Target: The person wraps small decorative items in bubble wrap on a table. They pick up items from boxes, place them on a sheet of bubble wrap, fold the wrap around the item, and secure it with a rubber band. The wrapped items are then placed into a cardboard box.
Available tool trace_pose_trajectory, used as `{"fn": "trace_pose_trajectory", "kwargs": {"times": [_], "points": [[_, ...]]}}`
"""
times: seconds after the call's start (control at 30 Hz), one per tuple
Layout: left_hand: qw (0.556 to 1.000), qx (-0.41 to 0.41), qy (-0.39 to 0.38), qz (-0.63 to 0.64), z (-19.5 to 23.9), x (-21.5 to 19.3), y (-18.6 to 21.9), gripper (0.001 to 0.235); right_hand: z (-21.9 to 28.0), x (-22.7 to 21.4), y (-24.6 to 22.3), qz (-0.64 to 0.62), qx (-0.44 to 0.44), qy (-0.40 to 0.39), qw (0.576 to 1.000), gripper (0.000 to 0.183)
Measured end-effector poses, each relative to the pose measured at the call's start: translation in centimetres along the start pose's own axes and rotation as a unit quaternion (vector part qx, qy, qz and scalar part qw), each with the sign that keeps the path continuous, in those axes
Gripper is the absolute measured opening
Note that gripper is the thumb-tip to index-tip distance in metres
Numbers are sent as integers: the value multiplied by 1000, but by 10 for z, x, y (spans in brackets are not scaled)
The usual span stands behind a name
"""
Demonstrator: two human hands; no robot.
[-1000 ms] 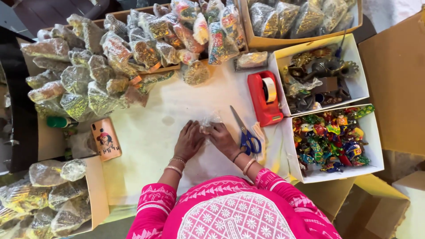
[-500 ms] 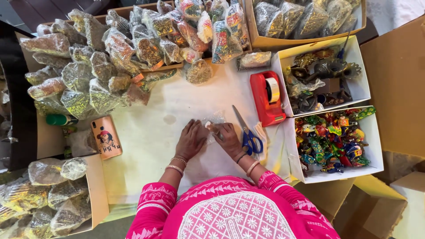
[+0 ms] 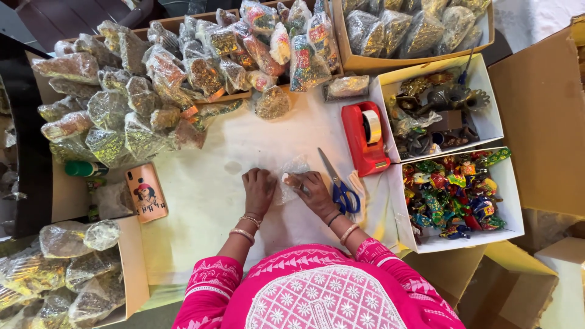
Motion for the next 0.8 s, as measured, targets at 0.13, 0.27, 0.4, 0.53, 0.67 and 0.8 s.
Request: {"fn": "trace_pose_trajectory", "kwargs": {"times": [0.13,0.27,0.4,0.53,0.67,0.8], "points": [[999,-32,-11,32,-11,-7,2,19,-4,-4,-8,-1,10,-26,1000,46],[972,-134,-60,184,-9,7,0,21,-4,-3,-8,-10,13,-30,999,47],[945,-133,-24,297,-7,15,15,16,-1,0,2,-12,15,-14,1000,47],[974,-64,-17,217,-9,2,37,10,-6,-5,-3,-27,40,-16,999,48],[990,108,12,89,2,-3,55,9,-8,-6,-7,-35,40,-18,998,49],[965,248,-49,-71,22,8,70,30,-8,-8,-9,-21,29,-22,999,52]]}}
Point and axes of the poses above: each hand's wrist, its own z-axis away from the middle knuckle, its own x-axis out of the palm, y = z × x, the point moved 7 cm from there along -z, towards the middle knuckle, and after that the axes turned 9 degrees about -z, right-handed, at the moved point
